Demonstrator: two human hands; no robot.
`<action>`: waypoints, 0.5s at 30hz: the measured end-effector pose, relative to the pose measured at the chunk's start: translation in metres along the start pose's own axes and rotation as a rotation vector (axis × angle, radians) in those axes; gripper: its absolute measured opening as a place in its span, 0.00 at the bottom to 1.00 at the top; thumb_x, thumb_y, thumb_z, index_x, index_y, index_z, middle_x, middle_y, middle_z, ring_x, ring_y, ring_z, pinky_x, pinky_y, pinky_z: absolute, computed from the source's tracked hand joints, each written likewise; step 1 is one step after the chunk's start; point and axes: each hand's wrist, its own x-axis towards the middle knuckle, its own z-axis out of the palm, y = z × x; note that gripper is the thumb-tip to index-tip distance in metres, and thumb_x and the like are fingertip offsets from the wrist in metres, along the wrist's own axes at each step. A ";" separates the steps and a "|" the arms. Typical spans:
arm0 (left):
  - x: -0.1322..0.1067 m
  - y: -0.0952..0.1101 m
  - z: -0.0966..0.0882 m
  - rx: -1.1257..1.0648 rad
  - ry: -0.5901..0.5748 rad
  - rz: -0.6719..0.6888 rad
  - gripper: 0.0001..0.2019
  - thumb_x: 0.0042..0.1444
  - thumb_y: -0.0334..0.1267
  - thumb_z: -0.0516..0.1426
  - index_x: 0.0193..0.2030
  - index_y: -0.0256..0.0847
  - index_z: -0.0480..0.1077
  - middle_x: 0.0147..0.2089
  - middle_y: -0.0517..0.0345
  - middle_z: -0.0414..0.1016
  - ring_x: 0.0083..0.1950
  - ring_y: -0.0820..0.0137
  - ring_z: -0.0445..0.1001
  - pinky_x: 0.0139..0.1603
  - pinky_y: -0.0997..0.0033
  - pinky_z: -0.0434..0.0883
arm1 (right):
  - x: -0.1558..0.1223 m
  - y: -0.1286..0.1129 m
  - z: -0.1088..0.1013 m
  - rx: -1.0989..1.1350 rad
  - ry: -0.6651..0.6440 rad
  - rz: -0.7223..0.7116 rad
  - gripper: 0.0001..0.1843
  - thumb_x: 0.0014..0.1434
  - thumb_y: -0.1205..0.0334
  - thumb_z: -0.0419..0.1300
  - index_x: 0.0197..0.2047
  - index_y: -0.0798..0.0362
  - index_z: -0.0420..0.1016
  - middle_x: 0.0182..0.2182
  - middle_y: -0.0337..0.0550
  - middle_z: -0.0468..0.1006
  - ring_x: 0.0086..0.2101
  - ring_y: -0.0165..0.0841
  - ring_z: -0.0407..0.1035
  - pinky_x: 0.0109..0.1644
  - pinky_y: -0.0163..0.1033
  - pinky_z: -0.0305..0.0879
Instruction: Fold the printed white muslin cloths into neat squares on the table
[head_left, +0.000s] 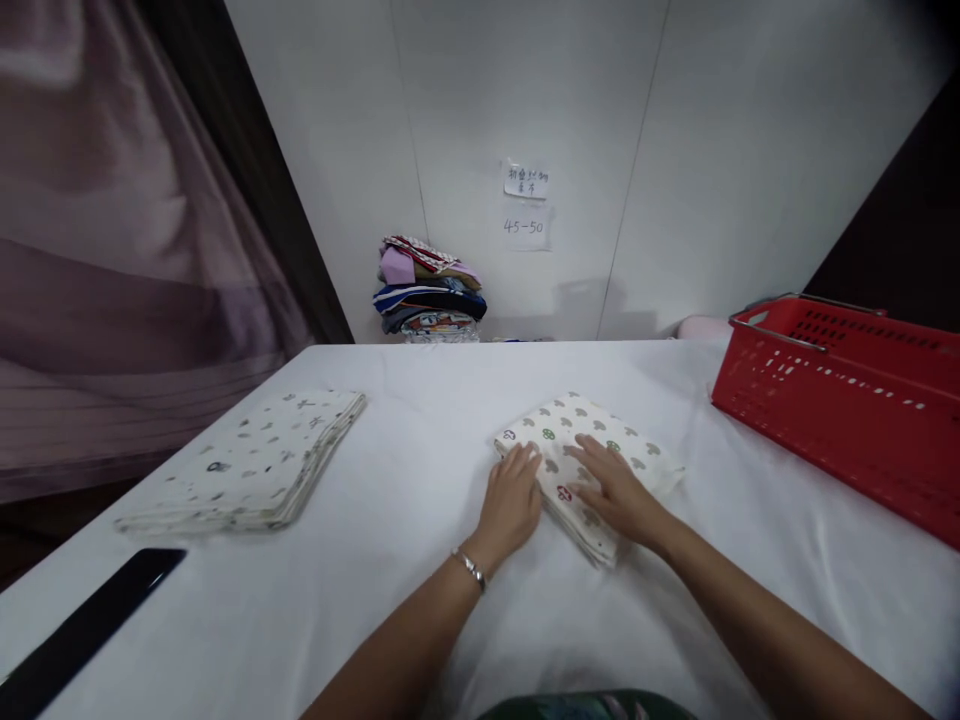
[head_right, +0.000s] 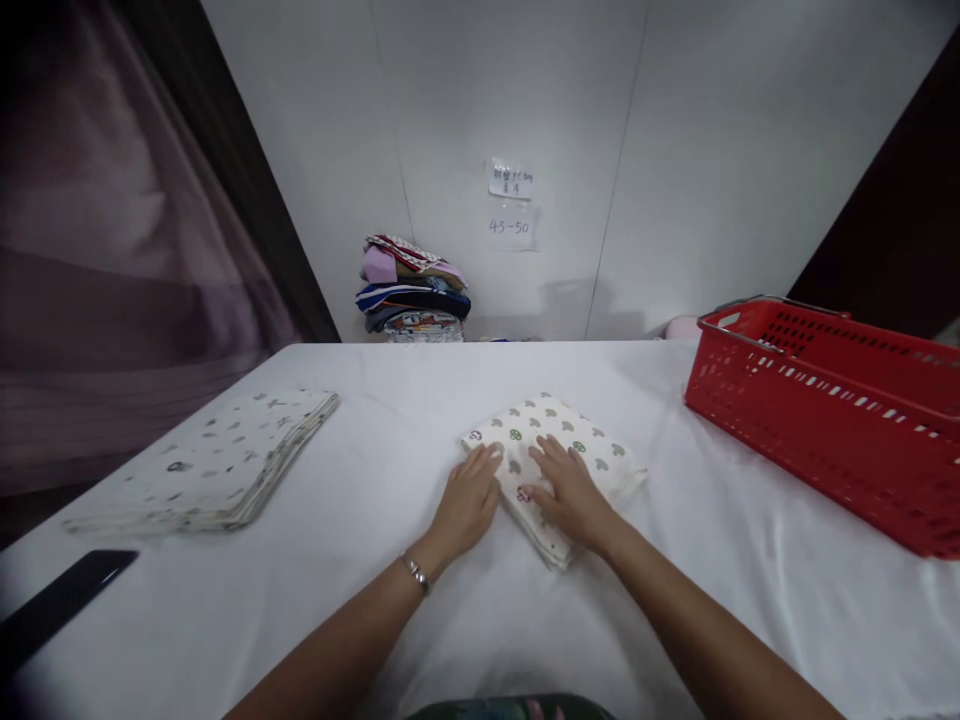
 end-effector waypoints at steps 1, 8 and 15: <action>0.008 -0.008 -0.002 0.014 0.026 -0.025 0.26 0.56 0.29 0.46 0.63 0.41 0.56 0.69 0.54 0.51 0.70 0.65 0.44 0.66 0.55 0.48 | -0.003 -0.008 0.004 -0.002 -0.040 0.001 0.31 0.62 0.46 0.48 0.65 0.49 0.55 0.65 0.47 0.51 0.64 0.40 0.42 0.65 0.55 0.40; 0.044 -0.064 0.005 -0.194 0.062 -0.255 0.24 0.54 0.30 0.49 0.60 0.44 0.62 0.59 0.56 0.68 0.59 0.67 0.65 0.61 0.65 0.60 | -0.022 -0.007 0.028 -0.093 -0.247 -0.010 0.39 0.59 0.40 0.49 0.67 0.50 0.48 0.66 0.50 0.45 0.65 0.45 0.38 0.65 0.58 0.35; 0.050 -0.083 0.006 -0.224 0.085 -0.268 0.18 0.58 0.32 0.47 0.52 0.46 0.70 0.53 0.59 0.73 0.54 0.68 0.68 0.56 0.67 0.63 | -0.025 -0.004 0.035 -0.134 -0.232 -0.052 0.40 0.59 0.41 0.50 0.68 0.52 0.47 0.66 0.52 0.44 0.64 0.46 0.38 0.64 0.58 0.36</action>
